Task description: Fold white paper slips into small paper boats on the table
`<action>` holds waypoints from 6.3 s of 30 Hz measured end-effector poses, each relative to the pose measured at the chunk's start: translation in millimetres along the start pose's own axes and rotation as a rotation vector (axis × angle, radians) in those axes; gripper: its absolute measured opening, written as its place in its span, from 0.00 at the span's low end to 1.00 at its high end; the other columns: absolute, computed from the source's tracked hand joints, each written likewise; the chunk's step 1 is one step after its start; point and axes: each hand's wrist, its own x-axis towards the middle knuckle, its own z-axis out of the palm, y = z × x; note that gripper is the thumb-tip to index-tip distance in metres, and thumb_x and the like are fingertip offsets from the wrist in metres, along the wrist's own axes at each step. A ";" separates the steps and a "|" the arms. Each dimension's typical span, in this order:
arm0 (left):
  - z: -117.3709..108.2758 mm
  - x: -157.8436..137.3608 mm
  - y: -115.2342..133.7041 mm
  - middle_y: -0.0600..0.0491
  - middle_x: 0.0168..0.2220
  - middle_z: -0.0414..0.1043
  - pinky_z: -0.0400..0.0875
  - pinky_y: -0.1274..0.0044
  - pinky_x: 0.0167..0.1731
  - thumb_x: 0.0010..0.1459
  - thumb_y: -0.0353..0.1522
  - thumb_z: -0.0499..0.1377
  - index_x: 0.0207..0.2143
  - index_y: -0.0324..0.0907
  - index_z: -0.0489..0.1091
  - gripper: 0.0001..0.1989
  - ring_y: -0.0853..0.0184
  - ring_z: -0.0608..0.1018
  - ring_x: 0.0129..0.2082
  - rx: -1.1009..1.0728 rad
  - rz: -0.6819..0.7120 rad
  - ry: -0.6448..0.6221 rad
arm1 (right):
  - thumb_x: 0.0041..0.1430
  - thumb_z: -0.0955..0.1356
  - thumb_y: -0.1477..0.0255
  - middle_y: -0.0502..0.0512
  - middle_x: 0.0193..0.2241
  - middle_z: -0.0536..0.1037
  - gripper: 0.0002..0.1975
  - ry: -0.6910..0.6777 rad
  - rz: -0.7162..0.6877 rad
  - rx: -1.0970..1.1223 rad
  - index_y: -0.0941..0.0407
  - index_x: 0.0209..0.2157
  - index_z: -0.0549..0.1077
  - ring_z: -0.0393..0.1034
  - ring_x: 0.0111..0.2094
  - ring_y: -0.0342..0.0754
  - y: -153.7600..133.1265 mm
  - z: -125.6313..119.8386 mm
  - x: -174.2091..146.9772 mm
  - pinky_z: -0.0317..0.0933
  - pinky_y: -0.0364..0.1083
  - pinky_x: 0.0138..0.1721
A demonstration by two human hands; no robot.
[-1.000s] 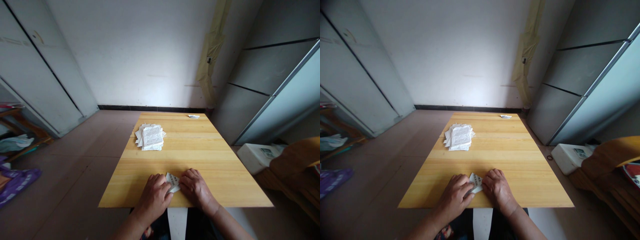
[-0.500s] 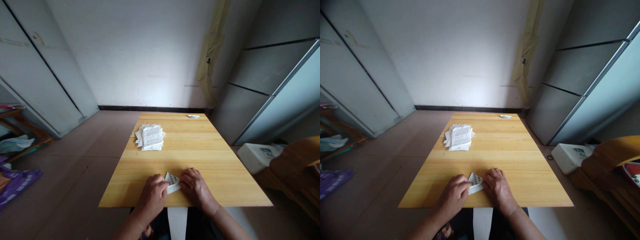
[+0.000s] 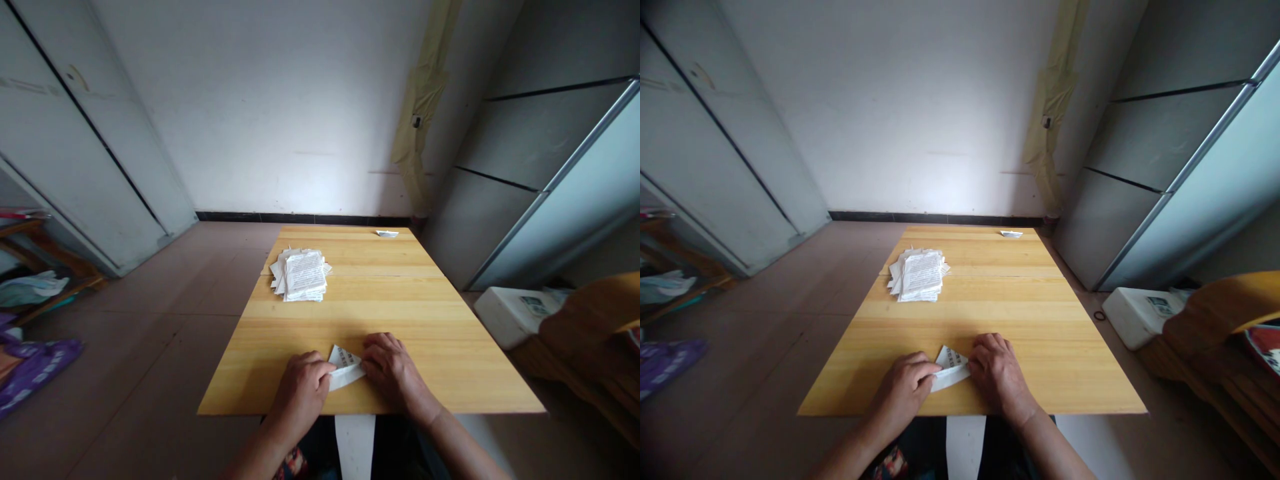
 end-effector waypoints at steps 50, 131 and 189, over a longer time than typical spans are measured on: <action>8.1 2.0 17.1 0.56 0.28 0.73 0.59 0.78 0.30 0.57 0.27 0.54 0.29 0.46 0.75 0.11 0.69 0.74 0.31 0.194 -0.039 0.080 | 0.58 0.63 0.79 0.55 0.42 0.72 0.07 -0.141 0.081 -0.283 0.55 0.35 0.71 0.63 0.44 0.51 -10.6 -1.9 17.0 0.55 0.49 0.43; 0.0 -30.0 1.1 0.51 0.31 0.72 0.69 0.75 0.30 0.55 0.21 0.51 0.45 0.44 0.72 0.19 0.65 0.74 0.31 0.450 0.116 0.289 | 0.58 0.64 0.78 0.56 0.38 0.74 0.08 0.135 -0.282 -0.235 0.58 0.40 0.71 0.64 0.37 0.50 -20.5 24.7 -14.9 0.58 0.50 0.42; 22.5 -54.5 -15.5 0.47 0.39 0.74 0.71 0.75 0.40 0.64 0.26 0.46 0.50 0.39 0.69 0.17 0.66 0.74 0.38 0.234 0.628 0.324 | 0.58 0.66 0.63 0.58 0.46 0.74 0.16 0.037 -0.425 -0.181 0.55 0.46 0.70 0.64 0.49 0.54 -19.3 5.5 -37.3 0.54 0.57 0.55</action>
